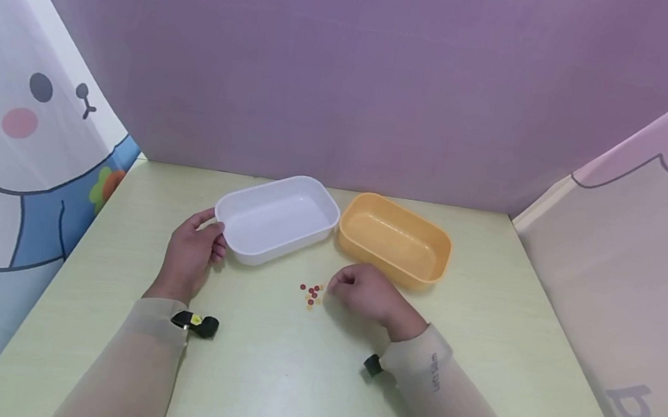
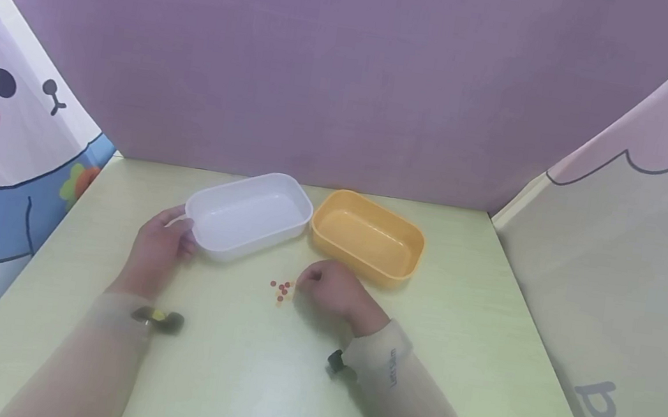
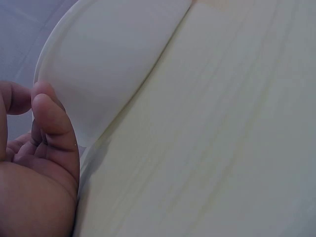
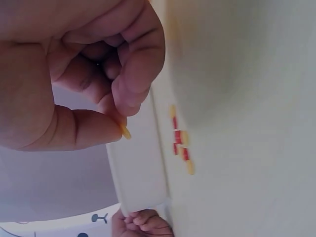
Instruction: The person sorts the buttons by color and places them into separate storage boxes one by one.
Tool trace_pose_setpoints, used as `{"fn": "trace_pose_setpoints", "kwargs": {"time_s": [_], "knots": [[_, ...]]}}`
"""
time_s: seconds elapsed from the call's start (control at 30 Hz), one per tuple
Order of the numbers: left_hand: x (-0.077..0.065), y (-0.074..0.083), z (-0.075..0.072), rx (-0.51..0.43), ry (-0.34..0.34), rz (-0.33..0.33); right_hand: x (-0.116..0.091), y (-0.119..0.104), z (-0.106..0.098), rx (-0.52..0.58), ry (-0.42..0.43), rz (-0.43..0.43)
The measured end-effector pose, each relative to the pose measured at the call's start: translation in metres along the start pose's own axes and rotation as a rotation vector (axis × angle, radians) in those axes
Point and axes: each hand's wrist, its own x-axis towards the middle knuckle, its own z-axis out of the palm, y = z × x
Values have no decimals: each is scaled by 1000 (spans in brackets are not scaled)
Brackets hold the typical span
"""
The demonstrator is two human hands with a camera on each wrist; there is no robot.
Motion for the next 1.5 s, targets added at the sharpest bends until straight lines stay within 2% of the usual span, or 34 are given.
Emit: {"fn": "trace_pose_setpoints", "kwargs": {"time_s": [0.3,0.6,1.1,1.5], "knots": [[3,-2,-4,1,6,2,1,-15,-20,100,42,-68],[5,-3,-6,-2,1,2,3,-30,-47,217,70,-23],[6,-6,-9,10,-17,21,10,-36,-69,325,91,35],[4,-5,-8,-5,-21,28,22,-24,-86,383,100,42]]}}
